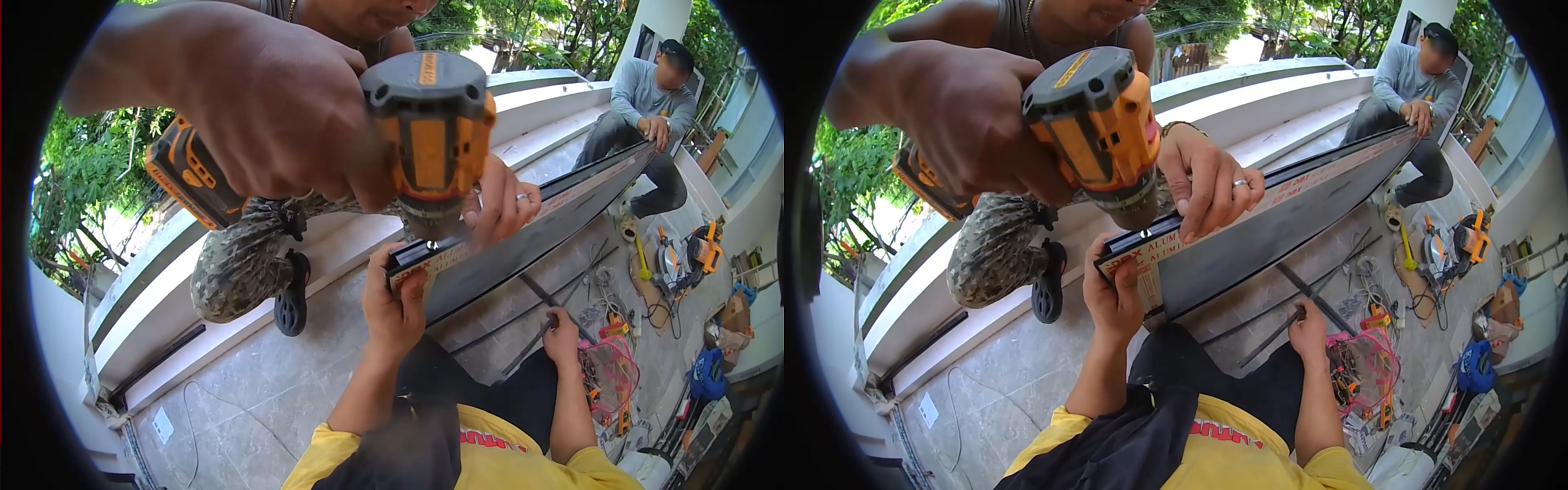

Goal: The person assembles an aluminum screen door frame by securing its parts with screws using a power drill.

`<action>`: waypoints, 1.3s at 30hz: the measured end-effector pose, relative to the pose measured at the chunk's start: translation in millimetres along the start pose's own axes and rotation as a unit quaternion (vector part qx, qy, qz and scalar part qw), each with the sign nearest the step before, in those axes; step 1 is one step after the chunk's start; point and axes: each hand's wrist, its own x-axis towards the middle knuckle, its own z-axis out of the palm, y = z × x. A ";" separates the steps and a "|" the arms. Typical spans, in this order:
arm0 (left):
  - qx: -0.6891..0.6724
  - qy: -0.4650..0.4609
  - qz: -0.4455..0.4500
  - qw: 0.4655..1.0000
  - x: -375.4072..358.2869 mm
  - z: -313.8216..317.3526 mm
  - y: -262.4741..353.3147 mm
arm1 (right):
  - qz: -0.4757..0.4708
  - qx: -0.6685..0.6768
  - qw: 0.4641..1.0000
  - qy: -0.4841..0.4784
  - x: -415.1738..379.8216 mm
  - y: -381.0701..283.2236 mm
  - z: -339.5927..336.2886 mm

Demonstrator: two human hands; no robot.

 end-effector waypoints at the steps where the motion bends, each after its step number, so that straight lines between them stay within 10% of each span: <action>1: -0.003 0.000 -0.005 1.000 0.9 -1.2 0.0 | 0.010 -0.003 1.000 -0.006 -1.4 -7.2 -2.7; 39: 0.052 -0.039 0.004 0.998 7.7 -8.3 15.9 | -0.044 -0.051 0.997 -0.033 -4.7 -19.0 5.0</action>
